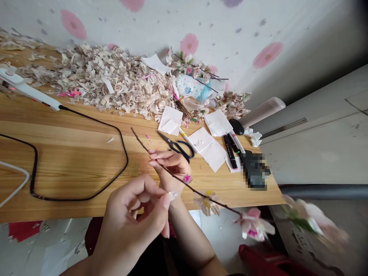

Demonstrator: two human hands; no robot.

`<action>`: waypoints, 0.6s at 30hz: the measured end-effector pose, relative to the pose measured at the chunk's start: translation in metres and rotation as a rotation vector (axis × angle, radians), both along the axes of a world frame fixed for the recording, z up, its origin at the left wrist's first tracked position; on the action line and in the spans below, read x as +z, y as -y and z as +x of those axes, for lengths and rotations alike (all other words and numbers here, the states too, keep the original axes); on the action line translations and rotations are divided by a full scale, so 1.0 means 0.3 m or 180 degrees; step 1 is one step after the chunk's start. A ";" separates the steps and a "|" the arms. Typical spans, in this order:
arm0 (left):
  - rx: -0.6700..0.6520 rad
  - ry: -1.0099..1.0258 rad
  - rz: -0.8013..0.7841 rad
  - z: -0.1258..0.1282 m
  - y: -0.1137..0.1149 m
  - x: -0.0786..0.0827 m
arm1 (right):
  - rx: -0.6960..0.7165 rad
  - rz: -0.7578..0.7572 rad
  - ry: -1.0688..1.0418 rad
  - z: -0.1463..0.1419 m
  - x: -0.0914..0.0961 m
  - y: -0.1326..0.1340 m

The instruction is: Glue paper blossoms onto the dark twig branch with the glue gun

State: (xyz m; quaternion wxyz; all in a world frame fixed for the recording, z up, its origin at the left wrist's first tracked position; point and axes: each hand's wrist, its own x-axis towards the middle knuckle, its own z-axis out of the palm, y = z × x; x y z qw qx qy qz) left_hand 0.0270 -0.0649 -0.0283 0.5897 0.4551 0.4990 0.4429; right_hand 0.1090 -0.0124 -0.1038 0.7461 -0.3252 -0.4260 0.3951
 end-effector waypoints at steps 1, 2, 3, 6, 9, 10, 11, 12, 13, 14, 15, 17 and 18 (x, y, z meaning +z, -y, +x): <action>-0.0051 -0.0029 -0.0012 -0.003 0.003 -0.001 | -0.0082 0.0074 0.0133 0.002 -0.004 0.003; -0.0078 -0.0053 -0.0026 -0.007 0.007 -0.001 | -0.0159 0.0178 0.0250 0.004 -0.010 0.005; -0.0058 -0.0076 -0.0053 -0.011 0.012 0.000 | -0.0214 0.0299 0.0368 0.009 -0.017 0.006; 0.0101 -0.0128 -0.0222 -0.022 0.031 0.009 | -0.0278 0.0716 0.0785 0.037 -0.035 0.005; 0.0230 -0.0263 -0.0362 -0.032 0.053 0.022 | -0.0259 0.1132 0.1233 0.080 -0.041 0.003; 0.0233 -0.0355 -0.0338 -0.036 0.058 0.024 | -0.0277 0.1237 0.1365 0.094 -0.039 0.003; 0.0226 -0.0474 -0.0284 -0.041 0.063 0.025 | -0.0322 0.1316 0.1493 0.106 -0.035 0.003; 0.0203 -0.0603 -0.0210 -0.045 0.067 0.024 | -0.0404 0.1389 0.1613 0.117 -0.029 0.003; 0.0171 -0.0719 -0.0131 -0.050 0.069 0.021 | -0.0510 0.1471 0.1727 0.127 -0.023 0.004; 0.0132 -0.0803 -0.0059 -0.055 0.070 0.018 | -0.0617 0.1542 0.1838 0.135 -0.017 0.005; 0.0085 -0.0848 -0.0006 -0.059 0.070 0.013 | -0.0706 0.1615 0.1943 0.143 -0.012 0.007; -0.0066 -0.0823 0.0090 -0.068 0.068 0.003 | -0.0792 0.1695 0.2143 0.159 -0.009 0.013; -0.0152 -0.0786 0.0136 -0.071 0.066 -0.002 | -0.0756 0.1617 0.2305 0.167 -0.012 0.017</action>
